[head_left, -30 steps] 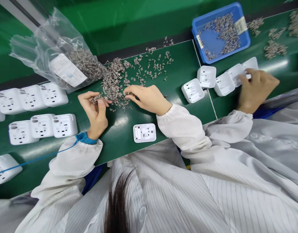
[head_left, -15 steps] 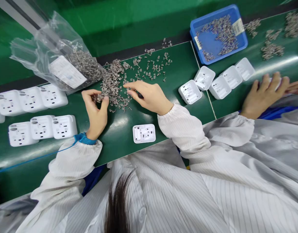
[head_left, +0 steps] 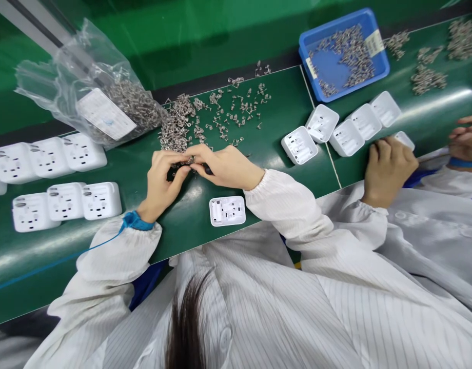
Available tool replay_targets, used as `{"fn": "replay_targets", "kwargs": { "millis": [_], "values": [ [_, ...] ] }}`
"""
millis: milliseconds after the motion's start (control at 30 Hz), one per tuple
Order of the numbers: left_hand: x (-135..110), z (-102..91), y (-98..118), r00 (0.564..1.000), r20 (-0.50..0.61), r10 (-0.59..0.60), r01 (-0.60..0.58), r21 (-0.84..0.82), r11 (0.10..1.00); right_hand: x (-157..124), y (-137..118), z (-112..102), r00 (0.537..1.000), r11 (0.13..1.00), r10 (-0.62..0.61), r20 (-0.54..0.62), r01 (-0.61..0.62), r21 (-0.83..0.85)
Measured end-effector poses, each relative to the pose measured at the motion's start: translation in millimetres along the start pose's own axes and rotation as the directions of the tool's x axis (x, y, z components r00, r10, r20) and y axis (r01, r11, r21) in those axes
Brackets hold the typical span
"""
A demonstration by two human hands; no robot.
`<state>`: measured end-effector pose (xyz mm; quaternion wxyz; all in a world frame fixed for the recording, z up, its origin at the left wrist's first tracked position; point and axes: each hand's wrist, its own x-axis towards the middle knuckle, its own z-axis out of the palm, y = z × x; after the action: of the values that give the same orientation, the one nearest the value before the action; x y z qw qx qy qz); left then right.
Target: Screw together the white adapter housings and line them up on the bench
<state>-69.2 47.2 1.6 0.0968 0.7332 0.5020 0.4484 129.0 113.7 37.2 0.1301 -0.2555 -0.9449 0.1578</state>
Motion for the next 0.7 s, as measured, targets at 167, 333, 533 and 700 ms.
{"fn": "replay_targets", "kwargs": {
  "millis": [167, 333, 533, 700],
  "values": [
    [-0.7, 0.0, -2.6, 0.998, 0.064, -0.004, 0.009, -0.078, 0.997, -2.3, -0.8, 0.0, 0.999, 0.999, -0.035, 0.042, 0.034, 0.024],
    [-1.1, 1.1, -1.6, 1.0, 0.003, 0.022, -0.022, -0.103, 0.994, -4.3, 1.9, -2.6, 0.998, 0.981, -0.053, -0.022, 0.056, 0.185],
    [0.6, 1.2, 1.6, 0.999, -0.045, 0.014, -0.019, -0.103, 0.994, -0.6, 7.2, -4.1, 0.998, 0.983, 0.016, -0.068, -0.004, 0.184],
    [-0.8, 2.8, 0.5, 0.998, -0.048, -0.03, 0.019, -0.202, 0.979, 1.4, 8.0, -3.9, 0.992, 0.979, 0.051, -0.113, -0.027, 0.2]
  ]
}}
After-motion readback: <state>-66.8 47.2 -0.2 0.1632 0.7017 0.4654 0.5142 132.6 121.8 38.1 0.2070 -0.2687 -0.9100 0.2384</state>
